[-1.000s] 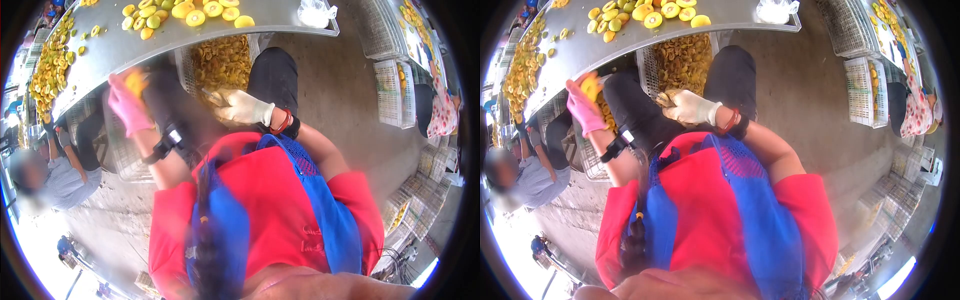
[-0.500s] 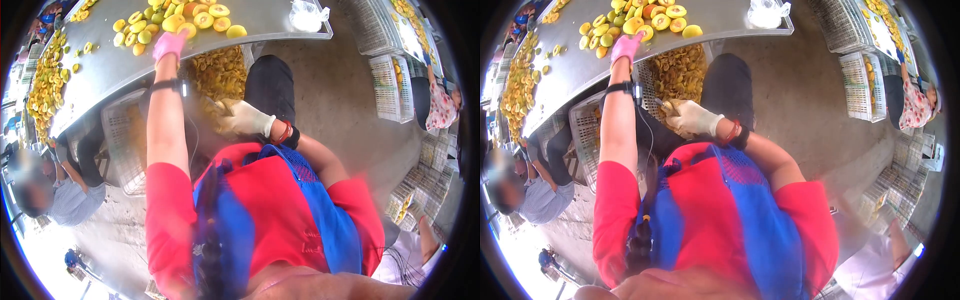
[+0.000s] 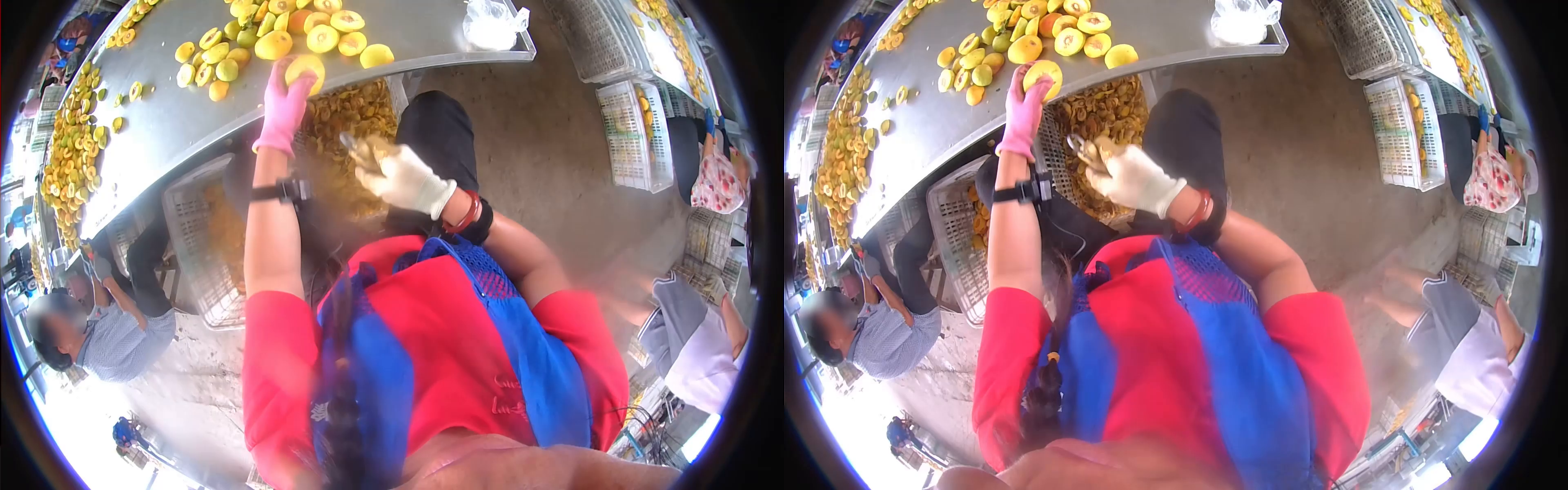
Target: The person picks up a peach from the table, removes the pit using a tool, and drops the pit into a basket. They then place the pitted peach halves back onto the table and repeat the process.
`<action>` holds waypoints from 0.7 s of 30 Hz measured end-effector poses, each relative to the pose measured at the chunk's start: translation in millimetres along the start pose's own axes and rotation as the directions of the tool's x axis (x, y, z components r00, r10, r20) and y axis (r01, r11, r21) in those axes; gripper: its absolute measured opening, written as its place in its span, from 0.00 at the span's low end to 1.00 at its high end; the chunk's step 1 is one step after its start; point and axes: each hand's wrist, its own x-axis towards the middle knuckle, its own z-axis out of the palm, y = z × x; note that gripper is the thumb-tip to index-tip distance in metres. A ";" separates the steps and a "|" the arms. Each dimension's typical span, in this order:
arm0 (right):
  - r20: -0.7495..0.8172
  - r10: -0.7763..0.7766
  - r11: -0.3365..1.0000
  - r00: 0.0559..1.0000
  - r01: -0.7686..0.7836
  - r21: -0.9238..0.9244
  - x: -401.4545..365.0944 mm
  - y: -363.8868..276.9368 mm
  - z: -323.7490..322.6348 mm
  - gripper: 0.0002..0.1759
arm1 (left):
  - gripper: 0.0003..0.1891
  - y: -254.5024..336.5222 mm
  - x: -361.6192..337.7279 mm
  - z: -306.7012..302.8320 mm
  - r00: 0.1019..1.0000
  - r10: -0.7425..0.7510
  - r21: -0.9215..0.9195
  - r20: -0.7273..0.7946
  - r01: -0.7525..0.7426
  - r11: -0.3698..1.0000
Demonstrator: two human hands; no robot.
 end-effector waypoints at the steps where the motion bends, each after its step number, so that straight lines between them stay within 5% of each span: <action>1: -0.055 -0.119 0.991 0.991 0.116 -0.060 7.8 1.2 0.6 0.13 | 0.25 9.5 -15.2 -1.6 0.998 0.026 -0.186 0.049 -0.016 0.982; 4: -0.021 -0.219 0.937 0.975 0.205 -0.284 21.6 -17.3 -14.3 0.14 | 0.21 73.3 -71.6 10.0 0.988 0.002 -0.444 0.155 0.068 0.893; 13: -0.060 -0.252 0.917 0.966 0.219 -0.334 11.8 -44.3 -11.0 0.15 | 0.40 96.4 -113.6 33.1 0.995 0.099 -0.439 -0.004 -0.091 0.894; 21: -0.011 -0.135 0.991 0.991 0.135 -0.005 3.9 -30.9 2.0 0.23 | 0.39 105.0 -122.2 59.7 0.979 0.122 -0.518 -0.163 -0.190 0.834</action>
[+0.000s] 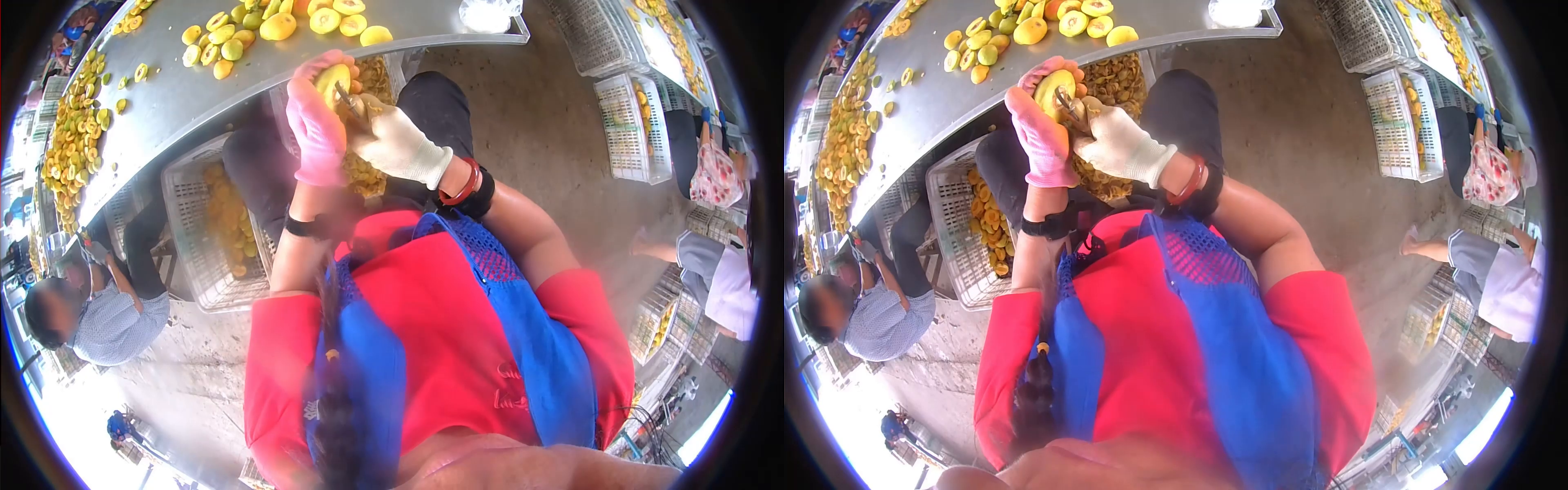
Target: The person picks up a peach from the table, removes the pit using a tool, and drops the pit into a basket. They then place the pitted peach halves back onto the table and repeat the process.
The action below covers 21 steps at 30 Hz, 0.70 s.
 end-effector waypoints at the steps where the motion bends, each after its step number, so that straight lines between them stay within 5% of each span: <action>1: -0.001 0.009 0.997 1.000 -0.009 0.071 0.4 -0.2 0.4 0.24 | 0.39 1.3 0.1 0.9 1.000 0.007 0.011 0.012 -0.008 1.000; 4: -0.009 0.089 0.996 0.996 -0.089 -0.013 -4.8 -8.2 -3.0 0.18 | 0.40 4.3 -1.0 2.4 1.000 -0.002 0.048 0.015 0.001 0.999; 7: 0.035 -0.165 0.986 0.986 0.166 -0.026 1.0 -7.7 -6.0 0.19 | 0.41 5.3 -2.1 3.6 0.999 -0.049 0.057 -0.023 0.050 0.997; 8: 0.139 0.047 0.987 0.989 -0.067 0.143 1.3 -11.1 -11.1 0.19 | 0.42 8.0 -2.8 3.5 0.999 -0.048 0.041 -0.021 0.049 0.998; 10: 0.423 0.383 0.757 0.822 -0.541 0.366 5.4 -39.0 -27.1 0.19 | 0.44 10.3 -1.5 -0.2 0.995 -0.104 0.021 0.000 0.104 0.994; 11: 0.437 0.373 0.747 0.819 -0.544 0.383 2.7 -32.6 -25.6 0.19 | 0.45 10.3 1.0 -4.2 0.987 -0.157 0.015 0.019 0.156 0.988; 13: 0.170 0.135 0.956 0.976 -0.174 0.235 -4.0 -18.7 -12.6 0.19 | 0.47 15.8 3.3 -1.0 0.972 -0.232 0.076 0.031 0.229 0.971; 14: 0.039 -0.027 0.995 0.999 0.023 0.099 -5.6 -9.5 -6.0 0.18 | 0.43 11.0 7.4 -8.4 0.983 -0.151 0.155 0.105 0.134 0.979; 16: 0.390 -0.405 0.779 0.827 0.535 -0.326 -8.2 24.2 -5.3 0.10 | 0.37 5.7 1.3 -8.1 0.975 -0.220 0.087 -0.008 0.220 0.972; 17: 0.176 -0.070 0.996 0.982 0.061 0.059 -5.3 -12.2 -15.8 0.06 | 0.34 4.9 1.8 -6.2 0.958 -0.282 0.022 -0.043 0.283 0.959; 18: 0.263 0.059 0.984 0.963 -0.100 0.146 -4.9 -16.1 -18.0 0.08 | 0.32 4.9 1.8 -6.2 0.941 -0.330 -0.017 -0.068 0.330 0.944; 20: 0.419 0.312 0.865 0.853 -0.437 0.245 -5.5 -26.2 -21.8 0.12 | 0.45 1.7 -0.1 -11.3 0.988 -0.155 0.084 0.027 0.152 0.985; 21: 0.411 0.348 0.852 0.843 -0.467 0.237 -4.3 -19.9 -14.8 0.11 | 0.44 19.2 -4.6 5.0 0.991 -0.135 0.104 0.011 0.133 0.986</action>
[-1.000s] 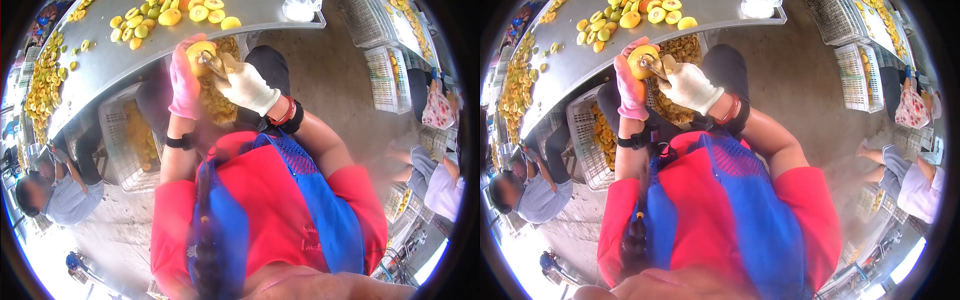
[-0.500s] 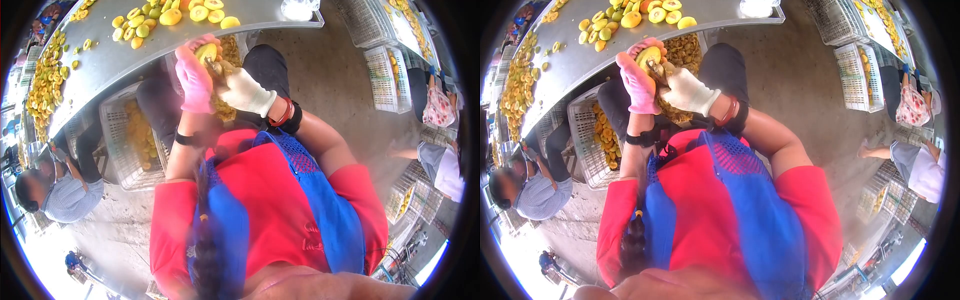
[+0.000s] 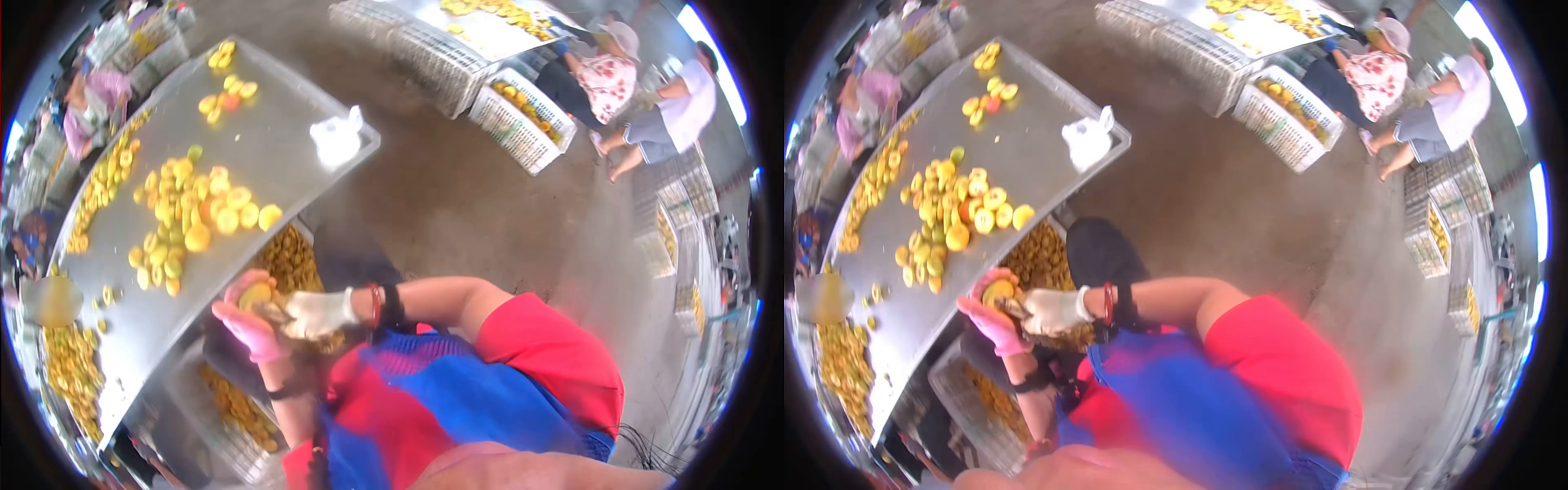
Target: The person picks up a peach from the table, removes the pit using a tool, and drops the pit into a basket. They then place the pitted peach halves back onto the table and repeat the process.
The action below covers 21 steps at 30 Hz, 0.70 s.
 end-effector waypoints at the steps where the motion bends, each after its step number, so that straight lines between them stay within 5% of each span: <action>1: -0.031 0.040 0.999 0.999 -0.038 0.037 -2.9 -9.7 2.3 0.09 | 0.44 -2.1 4.3 -3.8 0.999 -0.043 -0.029 -0.020 0.043 0.999; 4: 0.102 0.089 0.948 0.991 -0.116 0.298 -7.6 -20.9 1.4 0.04 | 0.42 -5.7 2.9 -8.6 0.998 0.052 0.001 -0.044 -0.052 0.999; 7: 0.101 0.145 0.976 0.984 -0.159 0.148 -8.7 -23.0 -0.3 0.07 | 0.41 -1.1 6.7 -11.3 1.000 -0.019 0.033 -0.003 0.019 0.999; 8: -0.083 -0.134 0.988 0.987 0.127 -0.094 -6.0 -12.4 6.8 0.11 | 0.41 -6.4 10.0 -11.0 0.999 0.015 0.085 -0.033 -0.012 0.996; 11: -0.115 -0.164 0.985 0.980 0.157 -0.072 7.6 14.6 15.1 0.19 | 0.40 0.1 6.1 -4.6 0.988 -0.109 0.114 -0.105 0.121 0.986; 12: -0.068 -0.150 0.989 0.986 0.150 0.000 8.1 8.8 15.1 0.14 | 0.40 -2.5 6.8 -8.9 0.993 -0.098 0.084 -0.066 0.103 0.991; 15: 0.178 0.176 0.961 0.968 -0.208 0.182 -4.1 -13.2 1.4 0.09 | 0.39 -4.9 7.5 -16.5 0.994 -0.110 0.152 -0.011 0.110 0.982; 18: 0.119 0.117 0.912 0.986 -0.155 0.379 -11.1 -23.6 10.7 0.07 | 0.37 -1.8 5.7 -17.5 0.996 -0.084 0.021 0.037 0.084 0.996; 21: 0.153 0.085 0.892 0.985 -0.143 0.429 -10.9 -22.0 10.3 0.09 | 0.38 1.0 6.2 -16.0 0.934 0.303 0.157 0.189 -0.333 0.930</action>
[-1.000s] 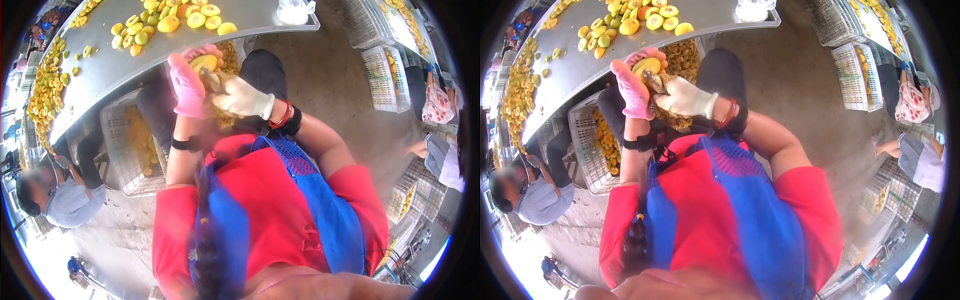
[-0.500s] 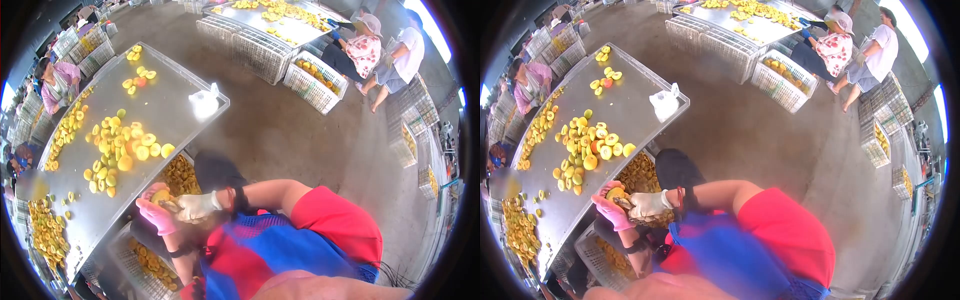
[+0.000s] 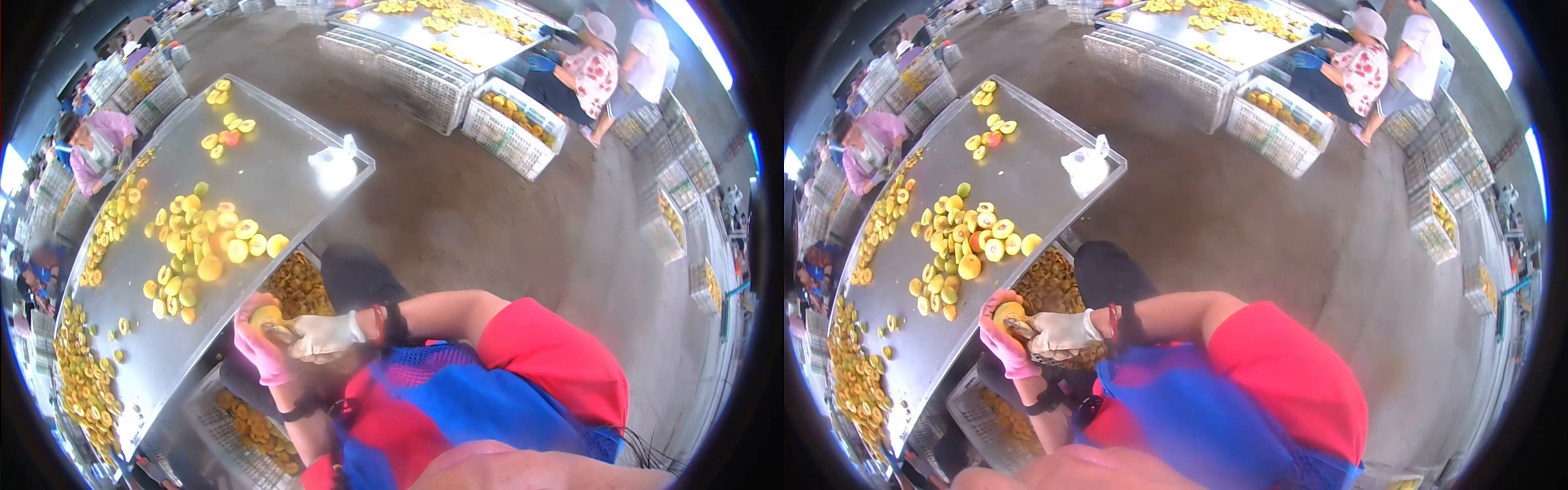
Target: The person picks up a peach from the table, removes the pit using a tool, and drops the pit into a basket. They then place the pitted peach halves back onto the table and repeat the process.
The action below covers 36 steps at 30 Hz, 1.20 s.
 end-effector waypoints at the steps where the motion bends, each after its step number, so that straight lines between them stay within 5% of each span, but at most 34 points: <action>1: 0.021 -0.004 1.000 1.000 0.003 0.011 3.5 2.0 -1.7 0.11 | 0.38 0.1 -1.5 0.2 0.998 -0.040 0.064 -0.055 0.044 0.997; 4: -0.074 -0.338 0.916 0.938 0.310 -0.255 48.8 56.7 -11.9 0.08 | 0.38 -0.3 -4.6 -4.5 0.925 -0.360 -0.123 -0.124 0.346 0.930; 8: -0.089 -0.619 0.717 0.781 0.514 -0.471 64.1 73.7 -11.7 0.10 | 0.39 -13.1 -8.4 -3.4 0.928 -0.314 -0.100 -0.199 0.300 0.949; 9: -0.039 -0.310 0.877 0.950 0.270 -0.398 57.8 62.4 -16.5 0.22 | 0.39 -14.7 -8.7 -6.3 0.945 -0.287 -0.073 -0.156 0.279 0.958; 13: 0.020 0.073 0.982 0.997 -0.068 -0.175 12.3 12.2 -4.4 0.05 | 0.39 -16.8 -12.6 -12.4 0.970 -0.242 -0.043 0.013 0.243 0.969; 20: -0.053 -0.102 0.947 0.993 0.080 -0.310 40.1 47.6 -12.2 0.05 | 0.37 -16.2 -13.9 -11.6 0.975 -0.196 -0.037 0.103 0.201 0.979; 21: 0.012 -0.233 0.900 0.972 0.221 -0.376 41.3 48.8 -10.8 0.07 | 0.37 -17.3 -14.2 -14.3 0.976 -0.181 -0.030 0.124 0.186 0.982; 24: 0.075 0.081 0.995 0.994 -0.077 -0.062 32.3 42.1 -15.7 0.06 | 0.37 -16.7 -13.1 -16.3 0.968 -0.149 0.003 0.200 0.152 0.988; 27: 0.236 0.100 0.993 0.967 -0.111 0.035 16.5 31.3 -11.9 0.07 | 0.35 -9.3 -12.0 -18.6 0.953 -0.089 0.042 0.290 0.080 0.996; 36: 0.298 0.089 0.993 0.950 -0.109 0.053 -4.6 11.7 1.0 0.08 | 0.28 -11.0 -10.8 -39.4 0.858 0.152 0.159 0.491 -0.260 0.953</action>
